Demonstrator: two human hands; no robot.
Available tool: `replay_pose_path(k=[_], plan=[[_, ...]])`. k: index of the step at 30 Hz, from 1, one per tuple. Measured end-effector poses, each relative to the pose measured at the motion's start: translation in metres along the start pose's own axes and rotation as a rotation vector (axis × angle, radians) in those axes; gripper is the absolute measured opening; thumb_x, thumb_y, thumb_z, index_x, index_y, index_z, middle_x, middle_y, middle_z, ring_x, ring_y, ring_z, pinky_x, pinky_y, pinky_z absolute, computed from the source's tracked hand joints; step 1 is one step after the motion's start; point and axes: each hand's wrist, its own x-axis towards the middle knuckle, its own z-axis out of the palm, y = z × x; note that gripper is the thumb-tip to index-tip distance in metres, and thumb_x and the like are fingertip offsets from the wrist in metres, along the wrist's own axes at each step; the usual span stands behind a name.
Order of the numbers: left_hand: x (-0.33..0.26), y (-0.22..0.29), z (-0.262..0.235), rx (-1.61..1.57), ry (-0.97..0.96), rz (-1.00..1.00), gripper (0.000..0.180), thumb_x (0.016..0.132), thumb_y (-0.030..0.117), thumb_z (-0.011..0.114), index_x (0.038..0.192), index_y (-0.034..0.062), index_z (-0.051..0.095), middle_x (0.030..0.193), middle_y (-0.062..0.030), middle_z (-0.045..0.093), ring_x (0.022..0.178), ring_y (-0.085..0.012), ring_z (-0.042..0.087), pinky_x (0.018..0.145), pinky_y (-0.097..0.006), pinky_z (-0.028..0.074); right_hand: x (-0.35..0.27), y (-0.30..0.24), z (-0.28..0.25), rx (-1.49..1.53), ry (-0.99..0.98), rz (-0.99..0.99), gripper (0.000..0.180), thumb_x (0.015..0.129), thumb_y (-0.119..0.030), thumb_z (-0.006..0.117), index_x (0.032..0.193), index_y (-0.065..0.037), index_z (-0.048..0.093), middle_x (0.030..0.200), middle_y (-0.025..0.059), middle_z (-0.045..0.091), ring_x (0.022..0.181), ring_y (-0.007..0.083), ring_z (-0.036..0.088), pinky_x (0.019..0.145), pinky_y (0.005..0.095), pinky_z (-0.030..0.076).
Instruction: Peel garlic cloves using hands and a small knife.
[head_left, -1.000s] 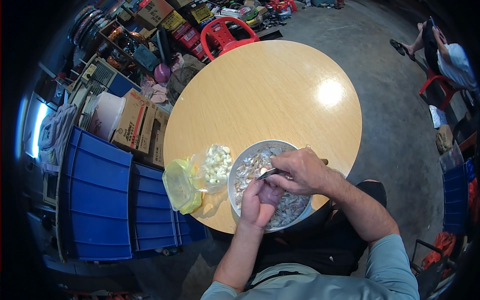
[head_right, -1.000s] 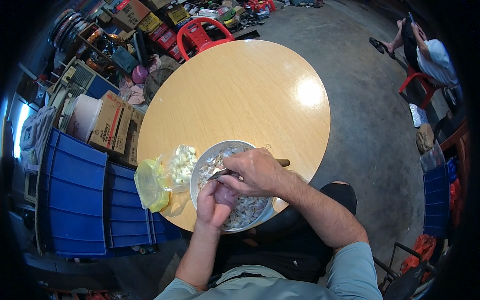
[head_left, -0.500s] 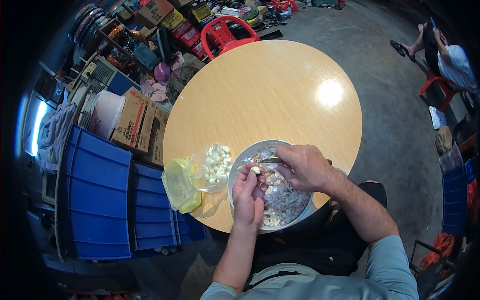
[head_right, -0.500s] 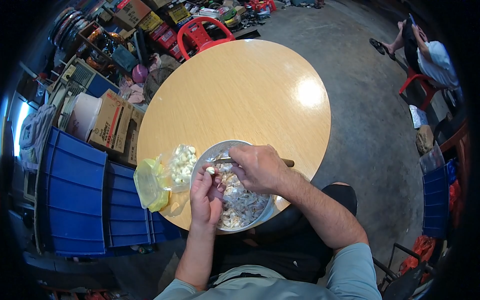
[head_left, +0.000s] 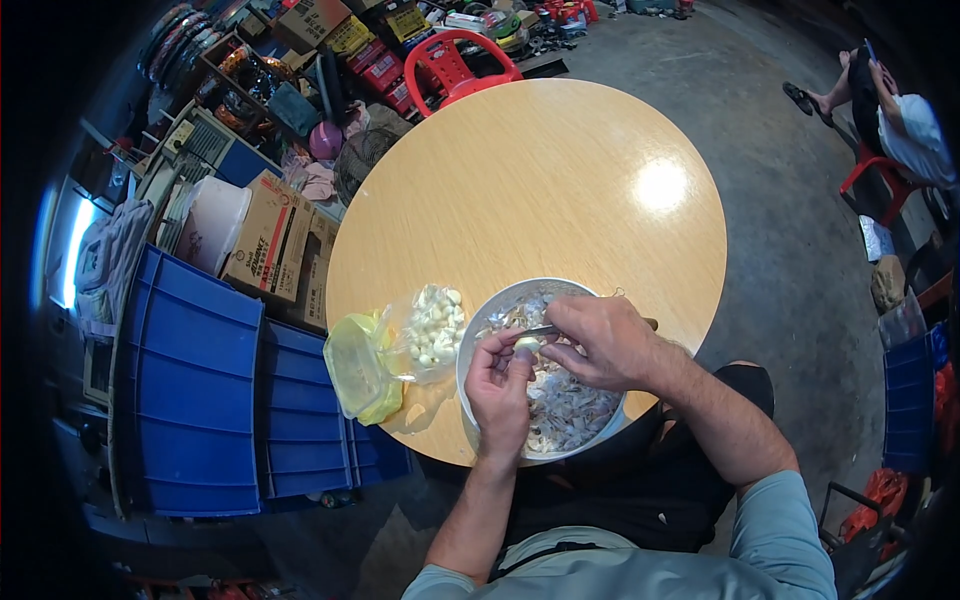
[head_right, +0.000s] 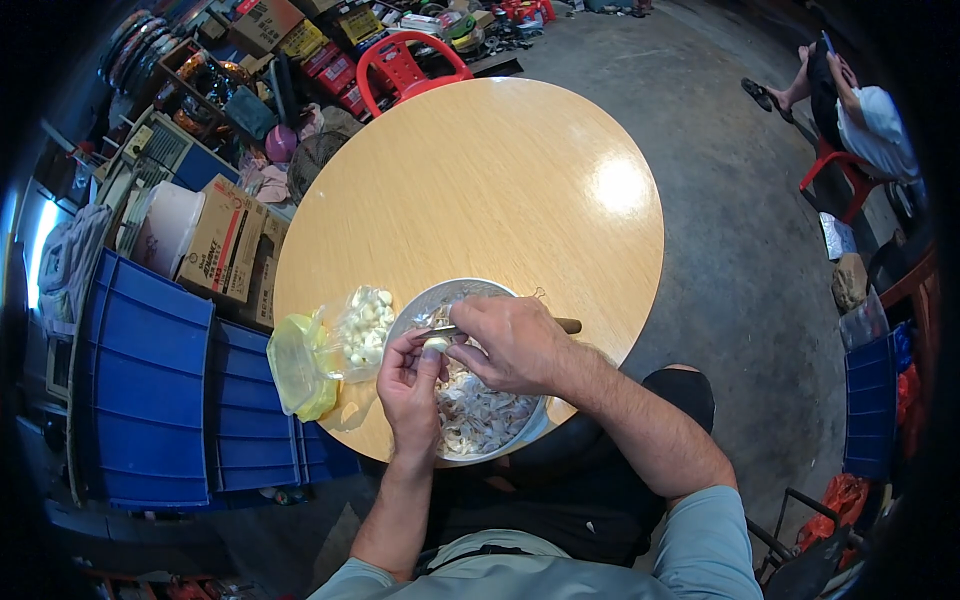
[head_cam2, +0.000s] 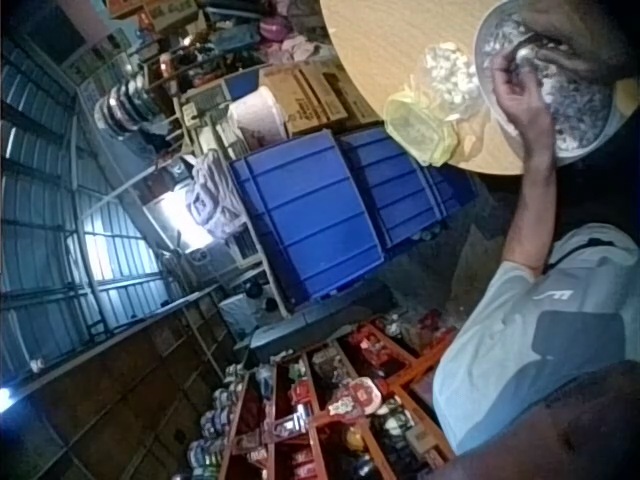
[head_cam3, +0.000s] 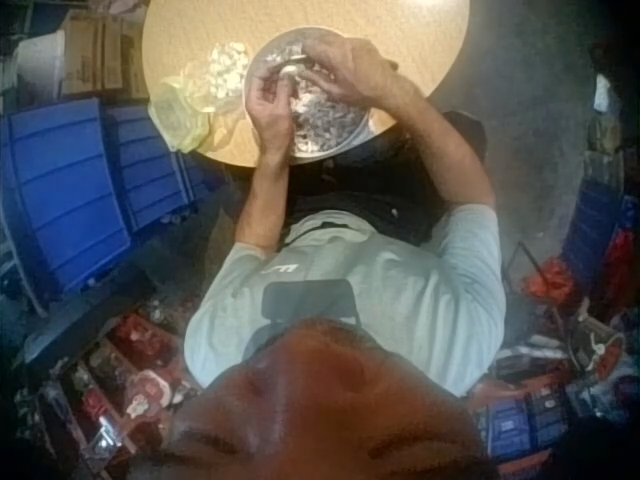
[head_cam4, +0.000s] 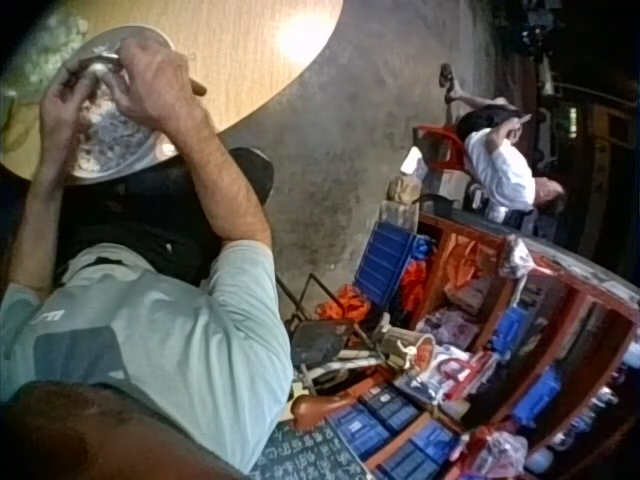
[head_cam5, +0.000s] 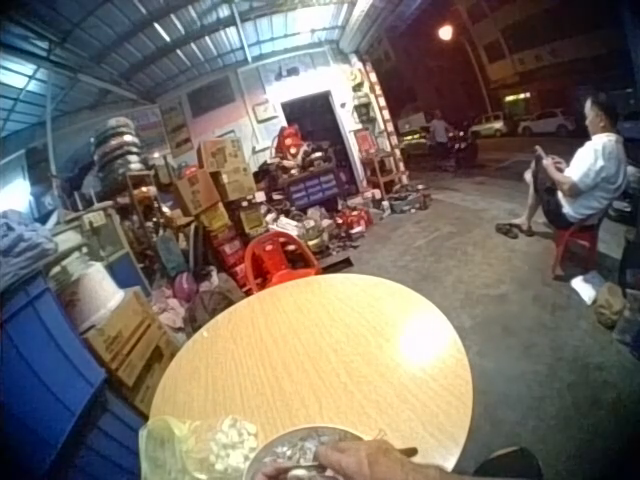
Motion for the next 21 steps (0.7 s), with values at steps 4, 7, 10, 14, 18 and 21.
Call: replay_pose_path(k=[4, 7, 10, 14, 18, 21], plan=[[-0.0012, 0.0005, 0.0003, 0.0, -0.026, 0.027, 0.024, 0.097, 0.001, 0.062, 0.121, -0.0014, 0.06, 0.101, -0.0038, 0.064, 0.082, -0.0061, 0.056, 0.072, -0.02, 0.047, -0.0003, 0.0028, 0.0016, 0.011, -0.001, -0.025, 0.025, 0.09, -0.023, 0.07, 0.099, -0.004, 0.056, 0.091, 0.0146, 0.065, 0.088, 0.0345, 0.068, 0.073, 0.0462, 0.054], [-0.0023, 0.003, 0.0015, 0.025, -0.037, 0.031, 0.025, 0.097, 0.0, 0.063, 0.122, -0.0014, 0.061, 0.104, -0.0054, 0.065, 0.086, -0.007, 0.059, 0.075, -0.021, 0.05, -0.0012, 0.002, 0.0013, -0.001, -0.007, -0.012, 0.026, 0.09, -0.023, 0.07, 0.099, -0.003, 0.057, 0.09, 0.0145, 0.065, 0.088, 0.0341, 0.068, 0.073, 0.0462, 0.055], [-0.003, 0.004, 0.0045, 0.078, -0.002, 0.088, 0.023, 0.097, 0.002, 0.063, 0.12, -0.0026, 0.061, 0.098, -0.0056, 0.066, 0.08, -0.0077, 0.058, 0.069, -0.021, 0.049, -0.0018, 0.0025, 0.0021, 0.003, 0.033, -0.056, 0.026, 0.09, -0.023, 0.07, 0.1, -0.003, 0.058, 0.089, 0.0141, 0.065, 0.086, 0.0335, 0.069, 0.072, 0.0456, 0.055], [-0.0048, 0.0062, 0.0036, 0.097, 0.017, 0.104, 0.023, 0.097, 0.0, 0.064, 0.119, -0.0029, 0.061, 0.098, -0.0054, 0.066, 0.078, -0.0074, 0.059, 0.068, -0.021, 0.05, -0.0008, 0.0015, 0.0021, -0.007, 0.048, -0.084, 0.025, 0.089, -0.021, 0.071, 0.099, -0.003, 0.058, 0.086, 0.0137, 0.065, 0.084, 0.0324, 0.069, 0.07, 0.044, 0.056], [-0.0064, 0.007, 0.0025, 0.092, 0.023, 0.094, 0.023, 0.096, -0.001, 0.065, 0.118, -0.0032, 0.061, 0.099, -0.0055, 0.066, 0.079, -0.0076, 0.059, 0.069, -0.021, 0.05, -0.0008, 0.0006, 0.0012, -0.017, 0.072, -0.116, 0.024, 0.087, -0.019, 0.072, 0.096, -0.002, 0.058, 0.085, 0.0135, 0.065, 0.081, 0.0312, 0.069, 0.068, 0.0425, 0.056], [-0.0069, 0.0075, 0.0017, 0.107, 0.029, 0.094, 0.023, 0.095, -0.003, 0.065, 0.117, -0.0037, 0.061, 0.1, -0.0058, 0.066, 0.08, -0.0078, 0.06, 0.069, -0.021, 0.051, -0.0007, 0.0003, 0.0016, -0.02, 0.07, -0.131, 0.024, 0.087, -0.019, 0.073, 0.095, -0.003, 0.057, 0.084, 0.0134, 0.065, 0.081, 0.0311, 0.069, 0.067, 0.0425, 0.056]])
